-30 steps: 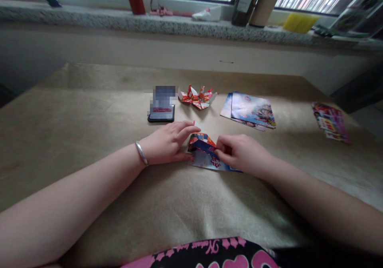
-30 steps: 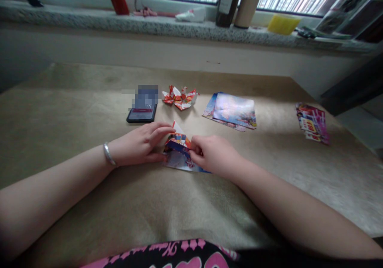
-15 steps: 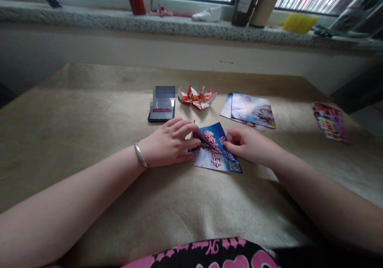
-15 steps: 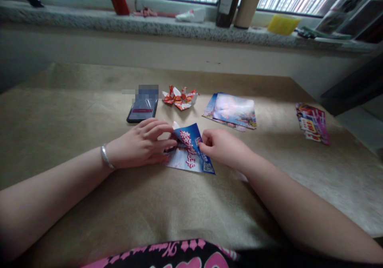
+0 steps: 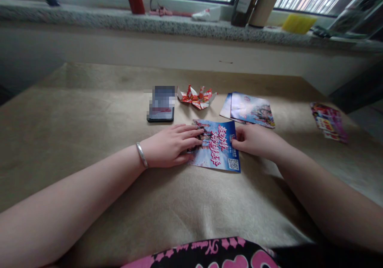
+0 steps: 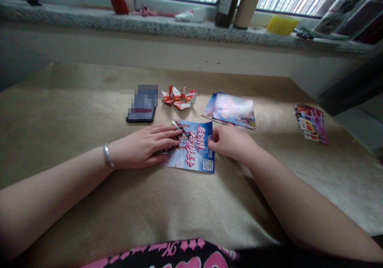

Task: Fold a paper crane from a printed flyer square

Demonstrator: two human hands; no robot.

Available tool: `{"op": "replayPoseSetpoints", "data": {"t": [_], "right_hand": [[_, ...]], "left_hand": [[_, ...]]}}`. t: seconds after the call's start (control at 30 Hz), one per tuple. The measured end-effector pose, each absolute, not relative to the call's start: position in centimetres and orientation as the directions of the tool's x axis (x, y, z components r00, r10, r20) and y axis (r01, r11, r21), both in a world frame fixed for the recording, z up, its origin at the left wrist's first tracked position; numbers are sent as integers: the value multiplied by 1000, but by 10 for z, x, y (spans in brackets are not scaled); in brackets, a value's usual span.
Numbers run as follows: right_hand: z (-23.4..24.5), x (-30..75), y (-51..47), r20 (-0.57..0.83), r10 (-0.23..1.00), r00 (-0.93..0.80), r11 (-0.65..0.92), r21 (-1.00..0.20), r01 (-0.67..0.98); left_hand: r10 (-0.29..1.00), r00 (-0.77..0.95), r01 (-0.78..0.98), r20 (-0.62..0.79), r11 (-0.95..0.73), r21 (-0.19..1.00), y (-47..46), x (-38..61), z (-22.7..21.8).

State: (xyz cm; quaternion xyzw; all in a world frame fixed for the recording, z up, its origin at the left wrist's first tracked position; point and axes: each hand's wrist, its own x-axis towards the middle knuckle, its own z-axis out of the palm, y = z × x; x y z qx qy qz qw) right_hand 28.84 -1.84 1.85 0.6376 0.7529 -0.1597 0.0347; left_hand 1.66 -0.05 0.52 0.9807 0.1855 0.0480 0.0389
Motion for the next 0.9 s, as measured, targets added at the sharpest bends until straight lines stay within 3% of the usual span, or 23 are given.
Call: {"op": "replayPoseSetpoints", "data": {"t": [0.17,0.27,0.37,0.47,0.6,0.9], "right_hand": [[18,292,-18,-260,953,-156,116,-163,980],[19,293,-19,-162,969,-186,162,-153,975],[18,290,-22,55,925,-377,381,-173,908],[14,285,-24,208,753,-624,656,-167,736],[9,282,-25,203,616,-761,788,-144,599],[13,282,-26,137,655,-743,756,-146,638]], "left_hand": [[380,924,374,49,-922,106,-2,17,7],[378,925,374,30,-922,97,-2,17,8],[386,922,383,29,-919,91,-3,17,8],[379,925,374,42,-923,96,-2,17,9],[363,931,359,41,-929,92,-1,16,10],[438,896,438,72,-899,22,0,15,9]]}}
